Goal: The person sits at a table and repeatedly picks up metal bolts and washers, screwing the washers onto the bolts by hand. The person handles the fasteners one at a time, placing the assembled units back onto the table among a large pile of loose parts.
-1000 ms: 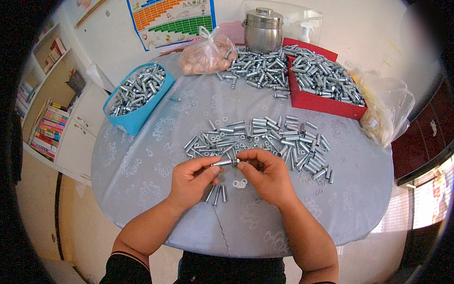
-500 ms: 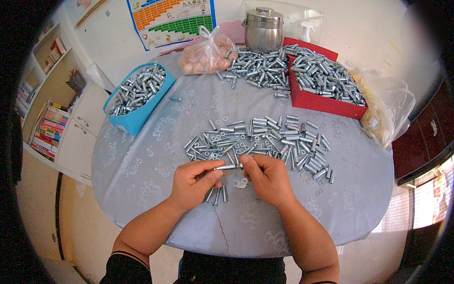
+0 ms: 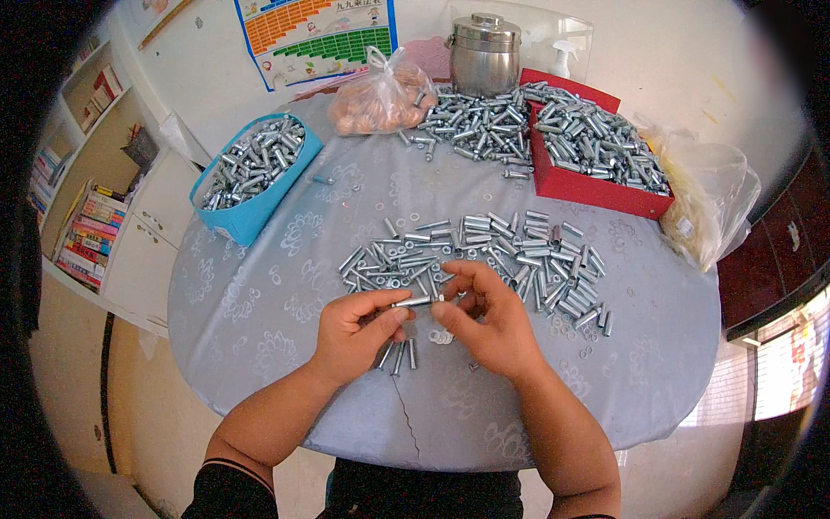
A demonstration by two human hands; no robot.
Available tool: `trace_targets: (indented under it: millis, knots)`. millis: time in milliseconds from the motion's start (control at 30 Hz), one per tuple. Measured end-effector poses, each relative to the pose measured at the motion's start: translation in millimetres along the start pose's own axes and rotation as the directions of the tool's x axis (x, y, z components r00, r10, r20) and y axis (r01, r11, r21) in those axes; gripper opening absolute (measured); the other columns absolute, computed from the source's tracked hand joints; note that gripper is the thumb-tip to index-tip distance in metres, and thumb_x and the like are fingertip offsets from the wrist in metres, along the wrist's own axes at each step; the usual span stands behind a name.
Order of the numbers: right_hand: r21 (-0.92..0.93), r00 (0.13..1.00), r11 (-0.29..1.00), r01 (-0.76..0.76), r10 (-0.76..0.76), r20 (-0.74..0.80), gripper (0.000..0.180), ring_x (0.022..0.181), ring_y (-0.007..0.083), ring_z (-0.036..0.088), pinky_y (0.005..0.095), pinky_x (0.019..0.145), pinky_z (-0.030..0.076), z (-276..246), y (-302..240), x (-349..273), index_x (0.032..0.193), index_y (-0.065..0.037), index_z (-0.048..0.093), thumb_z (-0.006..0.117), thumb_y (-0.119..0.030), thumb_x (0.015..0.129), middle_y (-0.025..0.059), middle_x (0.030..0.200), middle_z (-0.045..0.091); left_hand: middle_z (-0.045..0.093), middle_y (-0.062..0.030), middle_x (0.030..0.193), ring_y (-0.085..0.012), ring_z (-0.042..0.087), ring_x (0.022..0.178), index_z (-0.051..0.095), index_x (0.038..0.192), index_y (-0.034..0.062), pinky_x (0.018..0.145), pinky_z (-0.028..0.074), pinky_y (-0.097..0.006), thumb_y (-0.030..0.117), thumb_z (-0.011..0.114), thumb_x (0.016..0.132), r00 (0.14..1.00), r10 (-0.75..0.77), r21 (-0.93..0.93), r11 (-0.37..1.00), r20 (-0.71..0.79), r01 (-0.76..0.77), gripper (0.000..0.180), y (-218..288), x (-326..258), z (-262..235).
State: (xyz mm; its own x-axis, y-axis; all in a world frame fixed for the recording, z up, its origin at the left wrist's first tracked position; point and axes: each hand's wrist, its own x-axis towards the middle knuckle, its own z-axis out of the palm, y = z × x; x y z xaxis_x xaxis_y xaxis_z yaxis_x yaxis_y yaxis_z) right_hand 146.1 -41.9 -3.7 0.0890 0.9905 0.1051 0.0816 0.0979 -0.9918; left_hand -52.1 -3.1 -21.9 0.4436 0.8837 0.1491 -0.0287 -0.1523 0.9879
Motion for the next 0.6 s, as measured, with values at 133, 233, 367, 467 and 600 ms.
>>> trace_targets:
  millis: [133, 233, 367, 467, 600]
  knots:
    - [-0.134, 0.995, 0.991, -0.007, 0.020, 0.098, 0.016, 0.072, 0.0068, 0.052, 0.0237, 0.061, 0.043, -10, 7, 0, 0.096, 0.000, 0.065, 0.067, -0.015, 0.090, 0.0013, 0.079, 0.060, 0.070, -0.0103, 0.090, -0.0097, 0.063, 0.071, 0.064, 0.115, -0.0028, 0.062, 0.051, -0.022, 0.003, 0.061, 0.092, 1.000, 0.002, -0.003, 1.000, -0.008, -0.002, 0.024, 0, -1, 0]
    - [-0.043, 0.986, 0.998, -0.048, 0.055, 0.158, 0.013, 0.071, 0.0061, 0.052, 0.0228, 0.062, 0.044, -16, 12, 1, 0.096, -0.001, 0.065, 0.070, -0.009, 0.086, 0.0008, 0.079, 0.060, 0.070, -0.0103, 0.090, -0.0097, 0.063, 0.071, 0.064, 0.115, -0.0030, 0.063, 0.052, -0.022, 0.003, 0.062, 0.092, 1.000, -0.008, -0.017, 1.000, -0.005, 0.007, 0.024, 1, -1, 1]
    - [0.039, 1.000, 0.999, 0.005, -0.006, 0.024, 0.013, 0.070, 0.0061, 0.052, 0.0228, 0.063, 0.044, 2, 0, -1, 0.096, -0.001, 0.063, 0.068, -0.012, 0.089, -0.0002, 0.079, 0.060, 0.070, -0.0101, 0.091, -0.0097, 0.063, 0.071, 0.064, 0.115, -0.0030, 0.063, 0.052, -0.022, 0.003, 0.061, 0.092, 1.000, -0.020, -0.034, 0.999, -0.013, 0.019, 0.024, 1, -1, 1]
    - [-0.039, 0.993, 0.999, -0.030, 0.034, 0.113, 0.015, 0.071, 0.0064, 0.052, 0.0231, 0.063, 0.044, -7, 8, -1, 0.098, -0.001, 0.062, 0.067, -0.012, 0.090, -0.0002, 0.082, 0.060, 0.070, -0.0100, 0.091, -0.0096, 0.063, 0.071, 0.064, 0.115, -0.0030, 0.063, 0.052, -0.022, 0.002, 0.061, 0.092, 1.000, -0.010, -0.031, 0.999, -0.006, 0.010, 0.025, 2, -1, 1]
    - [0.012, 0.995, 0.999, -0.049, 0.048, 0.093, 0.018, 0.072, 0.0066, 0.053, 0.0233, 0.064, 0.045, -6, 5, -1, 0.102, -0.001, 0.060, 0.067, -0.012, 0.090, -0.0002, 0.085, 0.061, 0.070, -0.0100, 0.091, -0.0095, 0.063, 0.071, 0.063, 0.116, -0.0026, 0.063, 0.052, -0.022, 0.002, 0.061, 0.092, 1.000, -0.020, -0.017, 1.000, 0.007, 0.020, 0.025, 0, -1, 1]
